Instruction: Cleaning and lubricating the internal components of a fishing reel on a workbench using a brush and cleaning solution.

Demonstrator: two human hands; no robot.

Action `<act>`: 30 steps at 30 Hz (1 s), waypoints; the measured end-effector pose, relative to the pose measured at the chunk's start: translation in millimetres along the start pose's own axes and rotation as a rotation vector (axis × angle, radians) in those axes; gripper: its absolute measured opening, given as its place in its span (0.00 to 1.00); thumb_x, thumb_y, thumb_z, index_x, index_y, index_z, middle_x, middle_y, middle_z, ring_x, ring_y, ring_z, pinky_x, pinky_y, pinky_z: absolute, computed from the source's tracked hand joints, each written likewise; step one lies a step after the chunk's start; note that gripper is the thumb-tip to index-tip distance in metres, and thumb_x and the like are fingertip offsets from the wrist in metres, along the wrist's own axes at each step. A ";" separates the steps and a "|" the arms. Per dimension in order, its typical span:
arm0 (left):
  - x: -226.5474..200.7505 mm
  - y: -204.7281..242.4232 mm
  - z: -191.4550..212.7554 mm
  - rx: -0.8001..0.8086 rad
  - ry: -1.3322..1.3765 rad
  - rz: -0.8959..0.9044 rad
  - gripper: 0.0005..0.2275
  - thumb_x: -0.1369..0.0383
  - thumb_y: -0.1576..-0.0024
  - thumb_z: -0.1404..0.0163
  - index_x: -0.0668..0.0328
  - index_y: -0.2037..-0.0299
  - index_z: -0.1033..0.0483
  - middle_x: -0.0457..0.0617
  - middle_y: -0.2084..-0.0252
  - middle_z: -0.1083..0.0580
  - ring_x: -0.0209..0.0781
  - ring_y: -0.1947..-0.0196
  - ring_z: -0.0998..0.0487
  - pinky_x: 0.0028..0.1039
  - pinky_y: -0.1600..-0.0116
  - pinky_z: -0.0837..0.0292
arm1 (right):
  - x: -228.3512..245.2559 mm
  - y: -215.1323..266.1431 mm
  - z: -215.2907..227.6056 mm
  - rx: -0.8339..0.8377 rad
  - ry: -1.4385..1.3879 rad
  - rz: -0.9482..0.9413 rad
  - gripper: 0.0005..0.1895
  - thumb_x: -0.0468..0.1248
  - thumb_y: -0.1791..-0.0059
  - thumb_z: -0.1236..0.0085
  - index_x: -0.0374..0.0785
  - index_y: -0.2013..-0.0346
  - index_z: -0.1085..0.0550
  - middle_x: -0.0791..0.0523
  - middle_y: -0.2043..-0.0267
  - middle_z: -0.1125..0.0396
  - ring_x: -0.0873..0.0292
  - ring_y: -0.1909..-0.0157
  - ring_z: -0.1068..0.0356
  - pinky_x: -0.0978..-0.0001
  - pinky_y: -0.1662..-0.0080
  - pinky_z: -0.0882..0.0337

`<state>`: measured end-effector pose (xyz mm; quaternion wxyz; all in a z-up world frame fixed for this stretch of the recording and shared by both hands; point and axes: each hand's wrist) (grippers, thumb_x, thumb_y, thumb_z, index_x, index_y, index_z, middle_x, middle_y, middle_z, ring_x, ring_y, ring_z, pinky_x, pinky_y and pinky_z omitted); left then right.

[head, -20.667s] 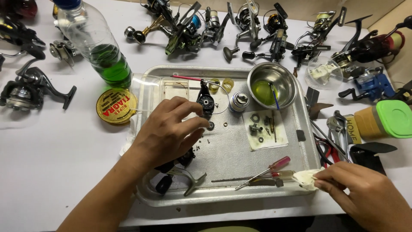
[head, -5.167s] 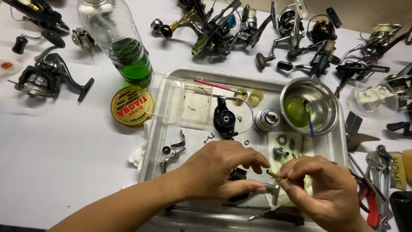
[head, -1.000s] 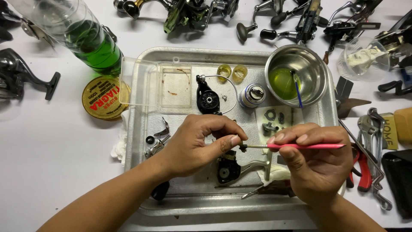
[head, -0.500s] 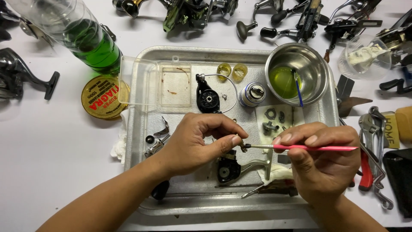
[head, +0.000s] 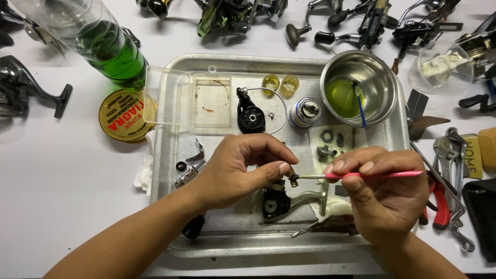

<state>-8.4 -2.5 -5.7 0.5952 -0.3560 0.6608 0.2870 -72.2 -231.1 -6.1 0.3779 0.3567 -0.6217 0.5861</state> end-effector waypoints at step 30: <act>-2.7 -0.5 -1.9 -0.016 0.032 0.019 0.06 0.72 0.44 0.41 0.62 0.58 0.21 0.49 0.63 0.18 0.31 0.63 0.17 0.17 0.55 0.18 | -8.7 0.7 6.5 -0.032 0.129 0.131 0.11 0.33 0.50 0.43 0.41 0.59 0.37 0.50 0.67 0.35 0.56 0.63 0.29 0.66 0.57 0.18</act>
Point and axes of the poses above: each hand's wrist, its own y-axis away from the middle knuckle, its own z-axis out of the back of the hand, x = y × z
